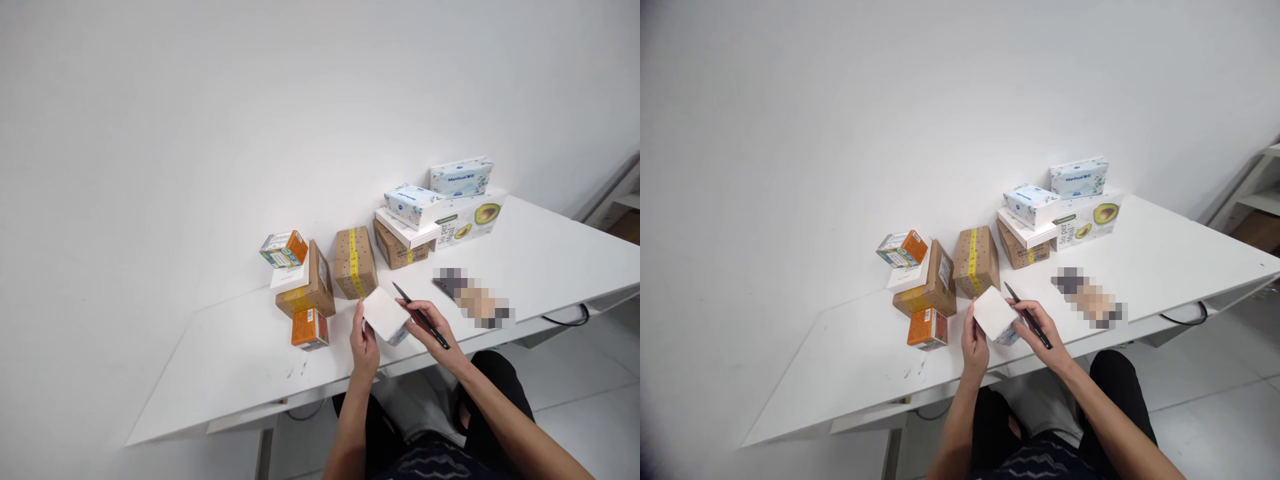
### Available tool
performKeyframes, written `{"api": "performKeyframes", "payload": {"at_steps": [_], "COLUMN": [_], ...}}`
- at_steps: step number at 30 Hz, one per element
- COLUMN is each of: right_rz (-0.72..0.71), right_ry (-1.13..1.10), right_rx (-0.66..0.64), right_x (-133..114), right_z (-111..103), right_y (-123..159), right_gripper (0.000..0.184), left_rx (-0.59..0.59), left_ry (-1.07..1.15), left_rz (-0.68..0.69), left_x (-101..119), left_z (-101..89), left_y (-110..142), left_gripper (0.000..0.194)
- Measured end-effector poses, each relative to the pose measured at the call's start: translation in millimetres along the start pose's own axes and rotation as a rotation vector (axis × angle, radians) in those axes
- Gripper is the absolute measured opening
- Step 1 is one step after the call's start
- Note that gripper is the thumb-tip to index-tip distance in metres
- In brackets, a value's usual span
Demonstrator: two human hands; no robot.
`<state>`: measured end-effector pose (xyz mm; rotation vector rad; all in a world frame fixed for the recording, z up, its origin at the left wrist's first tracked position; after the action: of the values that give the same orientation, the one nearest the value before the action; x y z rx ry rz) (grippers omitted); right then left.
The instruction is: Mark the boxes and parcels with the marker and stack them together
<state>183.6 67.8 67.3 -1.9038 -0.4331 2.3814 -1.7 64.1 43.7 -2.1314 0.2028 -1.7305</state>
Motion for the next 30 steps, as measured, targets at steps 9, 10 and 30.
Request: {"api": "performKeyframes", "payload": {"at_steps": [9,10,30], "right_rz": [-0.001,0.002,-0.084], "right_ry": [-0.011,0.010,0.203], "right_rx": [0.100,0.110,0.377], "right_x": [17.4,15.9,-41.4], "right_z": [-5.0,-3.8,-25.9], "right_y": [-3.1,-3.7,-20.3], "right_gripper": [0.022,0.023,0.025], "left_rx": [-0.034,-0.057,-0.002], "left_ry": [0.447,0.450,-0.726], "left_rz": [-0.249,-0.252,0.481], "left_x": [-4.0,0.2,85.6], "left_z": [13.2,15.0,32.9], "left_y": [0.9,0.0,17.4], "left_gripper": [0.059,0.062,0.023]}}
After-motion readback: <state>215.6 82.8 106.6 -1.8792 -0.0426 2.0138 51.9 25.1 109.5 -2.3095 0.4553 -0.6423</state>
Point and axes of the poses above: each hand's wrist, its own y-axis away from the middle knuckle, its own z-axis out of the palm, x = y × z, the point moved 7 cm from there along -y, towards the middle knuckle, and after that the axes turned 4 degrees about -x, right-handed, at the moved point
